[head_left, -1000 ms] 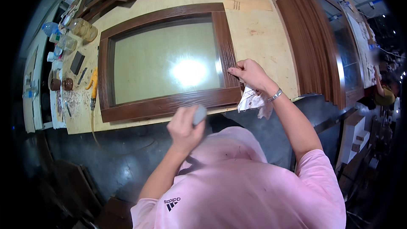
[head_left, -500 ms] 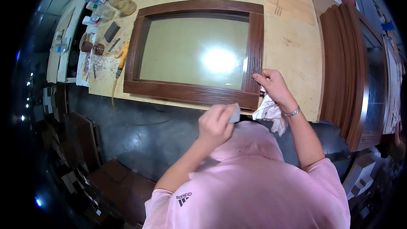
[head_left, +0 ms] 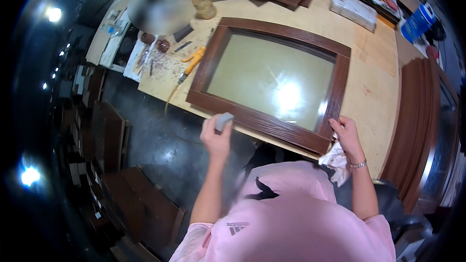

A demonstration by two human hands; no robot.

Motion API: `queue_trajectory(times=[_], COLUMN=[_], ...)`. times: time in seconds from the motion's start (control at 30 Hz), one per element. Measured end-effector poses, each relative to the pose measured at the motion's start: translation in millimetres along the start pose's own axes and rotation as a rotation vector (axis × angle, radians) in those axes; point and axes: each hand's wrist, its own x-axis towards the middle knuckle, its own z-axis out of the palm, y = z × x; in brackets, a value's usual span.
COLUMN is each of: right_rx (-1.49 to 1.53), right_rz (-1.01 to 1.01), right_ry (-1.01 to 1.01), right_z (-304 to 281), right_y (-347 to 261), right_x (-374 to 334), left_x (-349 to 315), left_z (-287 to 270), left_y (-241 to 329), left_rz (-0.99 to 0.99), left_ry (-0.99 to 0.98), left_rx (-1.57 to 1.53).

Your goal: The person wipes the glass and wooden frame of a picture frame with a cloth. They then use a sanding block to smooth the edges of the frame and wipe it again. The person handles the frame one at a time, flipping it over to clean different sides.

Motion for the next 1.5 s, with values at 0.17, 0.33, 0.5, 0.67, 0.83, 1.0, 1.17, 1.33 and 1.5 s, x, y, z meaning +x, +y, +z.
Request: queue_trajectory(times=[0.17,0.33,0.5,0.67,0.83,1.0,1.17,1.33,1.5], right_rx=[0.041,-0.103,-0.214,-0.316,-0.676,-0.776,-1.107,-0.895,-0.957], right_rz=[0.129,0.164,-0.007,-0.268,-0.906,-0.728,-0.462,-0.507,-0.535], right_ry=[0.027,0.152,0.517,0.603,-0.048,0.103,0.423,0.536,0.582], right_z=[5,9,22,153,306,260,138,170,160], right_y=[-13,-29,-65,-144,-167,-115,-44,-75,-65], right_x=[-5,-13,-26,-4,39,5,-83,-66,-44], left_x=[56,131,233,287,273,266,267,266,267], left_z=[-50,-68,-60,-18,65,74,70,72,70], left_y=[-84,-145,-217,-172,-85,-88,-89,-83,-78], left_rz=[-0.007,-0.078,0.076,0.251,0.668,0.887,0.873,0.887,0.874], left_ry=[0.263,0.198,0.035,-0.148,-0.475,-0.504,-0.52,-0.521,-0.544], left_rx=[0.01,0.082,0.241,0.449,-0.08,0.195,0.156,0.139,0.147])
